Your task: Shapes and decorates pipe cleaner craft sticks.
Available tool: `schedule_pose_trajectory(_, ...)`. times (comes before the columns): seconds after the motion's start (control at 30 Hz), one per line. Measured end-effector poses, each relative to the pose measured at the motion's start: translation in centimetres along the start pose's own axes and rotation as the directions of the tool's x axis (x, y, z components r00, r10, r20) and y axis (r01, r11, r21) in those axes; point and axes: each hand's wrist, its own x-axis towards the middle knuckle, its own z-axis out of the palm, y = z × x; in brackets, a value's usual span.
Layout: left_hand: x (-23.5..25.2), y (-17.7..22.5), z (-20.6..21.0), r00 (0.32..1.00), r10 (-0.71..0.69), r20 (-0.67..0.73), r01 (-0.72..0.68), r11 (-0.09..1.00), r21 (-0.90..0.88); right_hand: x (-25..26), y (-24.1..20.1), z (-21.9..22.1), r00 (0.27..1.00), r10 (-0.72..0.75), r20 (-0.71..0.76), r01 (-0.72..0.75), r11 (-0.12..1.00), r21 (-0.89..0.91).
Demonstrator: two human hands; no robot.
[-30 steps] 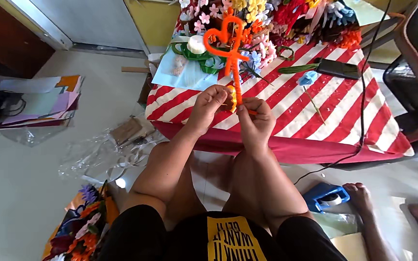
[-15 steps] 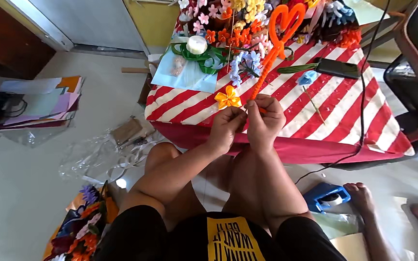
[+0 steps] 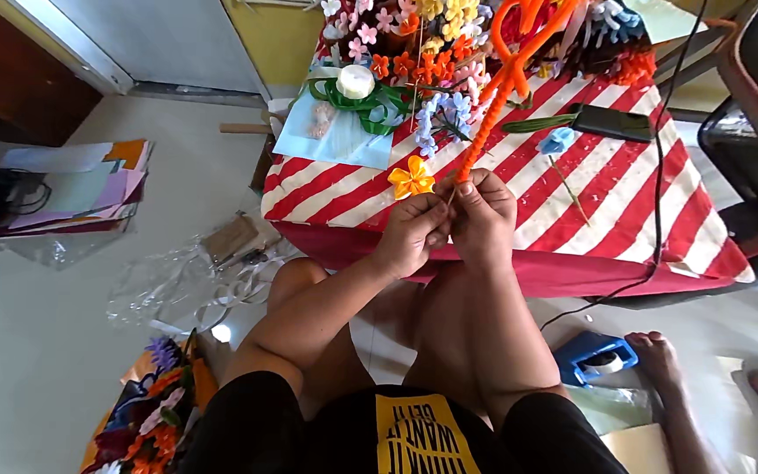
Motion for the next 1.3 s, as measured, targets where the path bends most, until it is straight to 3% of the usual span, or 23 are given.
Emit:
schedule_pose_trajectory(0.1, -0.1, 0.6, -0.2, 0.992, -0.111, 0.064, 0.115, 0.991, -0.070, 0.2, -0.2, -0.6, 0.994, 0.053, 0.091, -0.060, 0.995, 0.081)
schedule_pose_trajectory(0.23, -0.2, 1.0, -1.0, 0.932, -0.244, 0.266, 0.310, 0.919, -0.243, 0.4, -0.3, -1.0, 0.972, 0.079, 0.219, -0.118, 0.977, 0.175)
schedule_pose_trajectory(0.33, -0.2, 0.7, -1.8, 0.857, -0.287, 0.428, 0.452, 0.819, -0.354, 0.5, -0.2, -1.2, 0.957, 0.084, 0.277, -0.142, 0.970, 0.196)
schedule_pose_trajectory(0.43, -0.2, 0.4, -1.9, 0.825, -0.288, 0.486, 0.495, 0.784, -0.375, 0.4, -0.4, -1.3, 0.948, 0.089, 0.305, -0.156, 0.967, 0.203)
schedule_pose_trajectory(0.57, 0.1, 0.8, -1.5, 0.938, -0.217, 0.271, 0.260, 0.957, -0.132, 0.1, -0.4, -0.8, 0.987, 0.047, 0.155, -0.064, 0.992, 0.110)
schedule_pose_trajectory(0.67, 0.4, 0.4, -1.7, 0.987, -0.068, 0.144, 0.066, 0.998, 0.022, 0.1, -0.2, -0.4, 0.999, -0.030, 0.035, 0.031, 0.999, -0.029)
schedule_pose_trajectory(0.83, -0.1, -0.7, -0.5, 0.984, 0.122, -0.126, -0.092, 0.970, 0.226, 0.1, 0.3, -0.2, 0.992, -0.126, -0.020, 0.121, 0.980, -0.161)
schedule_pose_trajectory(0.97, -0.3, -0.9, -0.3, 0.983, 0.155, -0.096, -0.137, 0.976, 0.172, 0.0, 0.2, 0.0, 0.995, -0.098, -0.024, 0.094, 0.990, -0.107)
schedule_pose_trajectory(1.03, -0.2, -0.5, -0.3, 0.996, 0.080, -0.036, -0.078, 0.994, 0.072, -0.1, -0.1, 0.0, 0.998, -0.055, -0.020, 0.053, 0.996, -0.070)
schedule_pose_trajectory(1.1, -0.2, 0.2, -0.6, 0.995, -0.078, 0.070, 0.083, 0.994, -0.073, -0.1, -0.4, -0.1, 1.000, -0.013, 0.008, 0.013, 1.000, -0.017)
schedule_pose_trajectory(1.2, -0.1, 0.3, -1.6, 0.926, -0.210, 0.314, 0.305, 0.906, -0.293, -0.2, -0.7, -0.1, 0.994, 0.044, 0.096, -0.050, 0.997, 0.061)
schedule_pose_trajectory(1.3, -0.1, -0.2, -2.2, 0.845, -0.235, 0.480, 0.455, 0.787, -0.417, -0.2, -0.9, -0.2, 0.981, 0.083, 0.177, -0.102, 0.990, 0.102)
